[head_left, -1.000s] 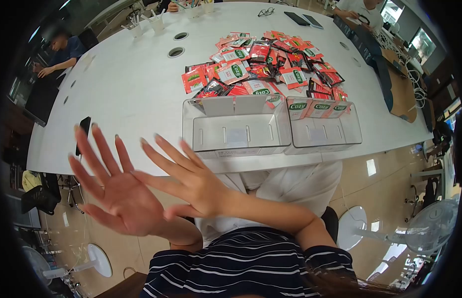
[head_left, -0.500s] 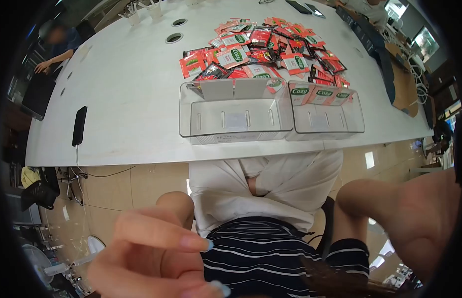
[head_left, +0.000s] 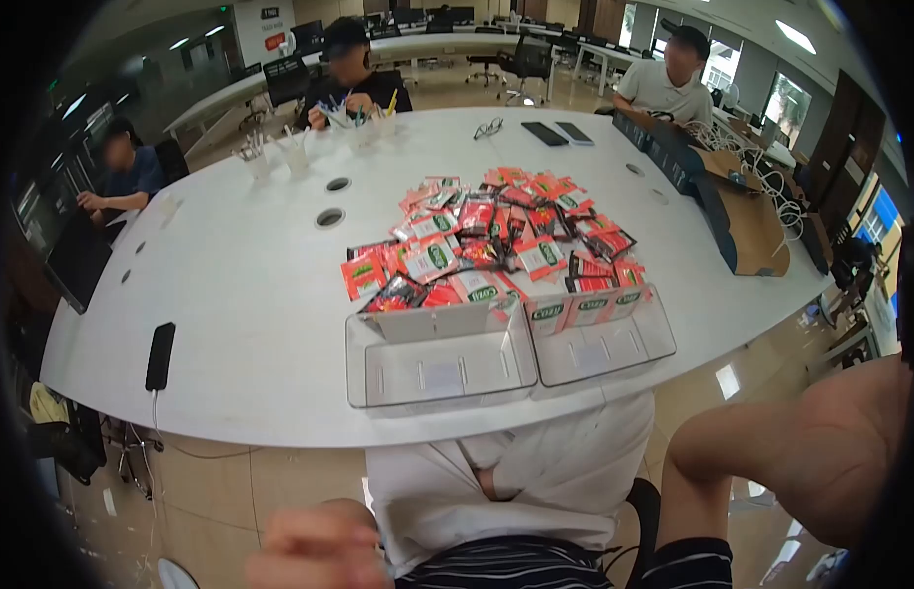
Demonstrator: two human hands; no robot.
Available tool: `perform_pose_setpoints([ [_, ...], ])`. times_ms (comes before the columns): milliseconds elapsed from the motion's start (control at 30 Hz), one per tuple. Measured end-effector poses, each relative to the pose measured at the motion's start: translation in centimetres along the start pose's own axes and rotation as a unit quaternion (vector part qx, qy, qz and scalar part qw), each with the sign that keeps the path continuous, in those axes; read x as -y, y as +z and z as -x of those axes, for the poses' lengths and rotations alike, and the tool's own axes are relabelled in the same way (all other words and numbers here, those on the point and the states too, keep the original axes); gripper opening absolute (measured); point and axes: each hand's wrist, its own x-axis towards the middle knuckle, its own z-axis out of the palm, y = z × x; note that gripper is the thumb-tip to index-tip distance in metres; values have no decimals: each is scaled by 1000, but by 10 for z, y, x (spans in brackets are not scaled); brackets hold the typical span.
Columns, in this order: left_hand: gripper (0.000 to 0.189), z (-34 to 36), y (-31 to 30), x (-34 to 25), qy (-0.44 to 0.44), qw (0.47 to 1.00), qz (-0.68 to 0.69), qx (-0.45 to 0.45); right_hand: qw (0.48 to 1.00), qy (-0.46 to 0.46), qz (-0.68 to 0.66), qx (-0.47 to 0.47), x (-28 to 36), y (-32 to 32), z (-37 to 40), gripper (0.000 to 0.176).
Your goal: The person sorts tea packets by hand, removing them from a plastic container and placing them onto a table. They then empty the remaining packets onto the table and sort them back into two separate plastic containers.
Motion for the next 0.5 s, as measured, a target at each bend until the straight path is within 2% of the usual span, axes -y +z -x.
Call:
perform_pose_setpoints([
  [33, 6, 10, 14, 3, -6, 995, -45, -91, 1000, -3, -1, 0, 0, 0, -1, 34],
  [67, 2, 6, 20, 13, 2, 993, -63, -101, 1000, -3, -4, 2, -1, 1, -2, 34],
  [100, 7, 9, 25, 20, 11, 990, -80, -111, 1000, -7, -4, 0, 0, 2, -2, 33],
  [200, 10, 33, 17, 33, -63, 971, -201, -112, 1000, -18, -8, -3, -2, 1, -6, 31],
  [233, 7, 37, 8, 35, -103, 956, -266, -64, 1000, -23, -9, -7, -1, 0, -6, 31],
  [267, 10, 56, 0, 49, -110, 953, -273, -79, 1000, -26, -10, -11, 0, 0, -6, 30],
  [333, 22, 76, -2, 66, -199, 938, -263, -110, 1000, -22, -14, -13, 1, 3, -5, 29],
  [433, 24, 112, -5, 87, -296, 907, -251, -163, 1000, -5, -7, -11, -6, 11, 2, 28],
  [500, 24, 126, -6, 93, -359, 885, -248, -164, 999, 34, 20, 13, -18, 17, 15, 27],
])
